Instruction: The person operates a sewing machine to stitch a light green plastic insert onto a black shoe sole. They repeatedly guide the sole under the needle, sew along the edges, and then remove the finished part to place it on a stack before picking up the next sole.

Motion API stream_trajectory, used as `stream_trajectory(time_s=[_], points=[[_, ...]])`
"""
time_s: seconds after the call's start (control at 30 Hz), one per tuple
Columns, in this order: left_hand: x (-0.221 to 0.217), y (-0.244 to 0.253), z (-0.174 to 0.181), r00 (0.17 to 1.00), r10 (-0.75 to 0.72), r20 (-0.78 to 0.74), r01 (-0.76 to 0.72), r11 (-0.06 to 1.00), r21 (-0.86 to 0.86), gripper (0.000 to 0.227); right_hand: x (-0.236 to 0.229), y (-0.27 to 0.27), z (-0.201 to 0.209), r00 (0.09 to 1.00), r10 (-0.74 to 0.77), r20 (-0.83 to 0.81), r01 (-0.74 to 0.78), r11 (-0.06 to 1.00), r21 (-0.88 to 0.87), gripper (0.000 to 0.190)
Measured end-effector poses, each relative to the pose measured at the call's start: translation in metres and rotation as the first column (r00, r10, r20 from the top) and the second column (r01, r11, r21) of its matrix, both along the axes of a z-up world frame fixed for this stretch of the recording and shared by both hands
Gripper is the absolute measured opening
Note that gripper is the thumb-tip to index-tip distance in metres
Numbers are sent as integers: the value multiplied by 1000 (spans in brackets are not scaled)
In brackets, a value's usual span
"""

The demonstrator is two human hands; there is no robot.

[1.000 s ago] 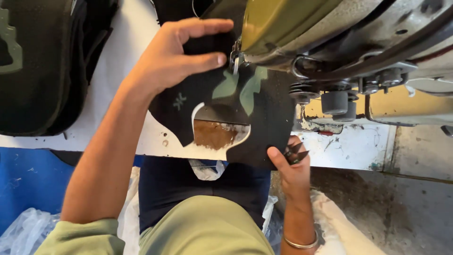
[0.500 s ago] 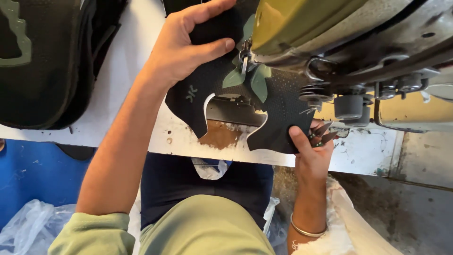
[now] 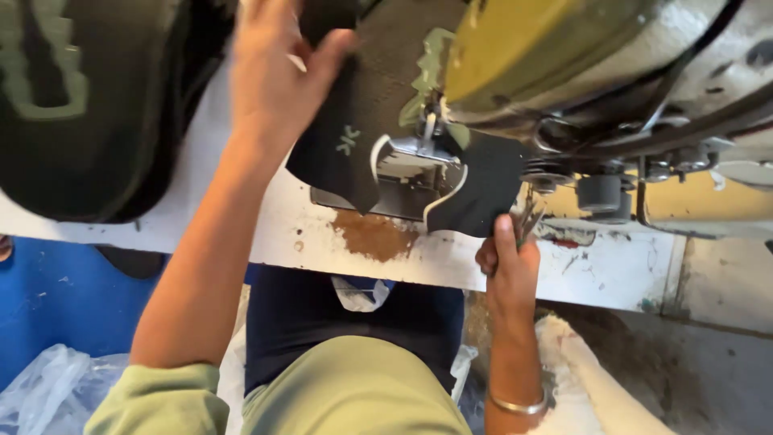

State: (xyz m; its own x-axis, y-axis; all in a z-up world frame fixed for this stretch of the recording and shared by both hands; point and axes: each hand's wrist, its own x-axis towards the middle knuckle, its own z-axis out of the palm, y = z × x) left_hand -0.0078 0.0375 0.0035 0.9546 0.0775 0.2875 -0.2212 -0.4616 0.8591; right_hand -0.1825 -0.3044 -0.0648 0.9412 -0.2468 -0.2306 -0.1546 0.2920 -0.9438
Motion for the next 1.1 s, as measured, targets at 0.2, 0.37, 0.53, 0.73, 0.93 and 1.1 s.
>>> stream_trajectory(time_s=[0.2, 0.37, 0.53, 0.73, 0.93, 1.1], points=[[-53, 214, -126, 645, 463, 608, -763, 343, 548, 92, -52, 15, -20, 963, 47, -265, -41, 999, 26, 31], [-85, 291, -118, 902, 331, 277, -399, 884, 242, 109, -80, 28, -31, 895, 229, -384, -290, 951, -110, 33], [-89, 222, -47, 750, 617, 237, -580, 443, 684, 86, -80, 58, -15, 910, 328, -252, -396, 867, -302, 32], [-70, 304, -129, 839, 527, 132, -536, 761, 365, 83, -86, 80, 23, 863, 456, -218, -502, 721, -478, 33], [-88, 223, -33, 663, 509, 549, -737, 312, 600, 79, -102, 72, 2, 835, 494, -243, -549, 719, -426, 33], [-132, 231, -7, 876, 220, 428, -418, 789, 451, 36, -109, 66, 7, 846, 483, -227, -532, 728, -432, 32]])
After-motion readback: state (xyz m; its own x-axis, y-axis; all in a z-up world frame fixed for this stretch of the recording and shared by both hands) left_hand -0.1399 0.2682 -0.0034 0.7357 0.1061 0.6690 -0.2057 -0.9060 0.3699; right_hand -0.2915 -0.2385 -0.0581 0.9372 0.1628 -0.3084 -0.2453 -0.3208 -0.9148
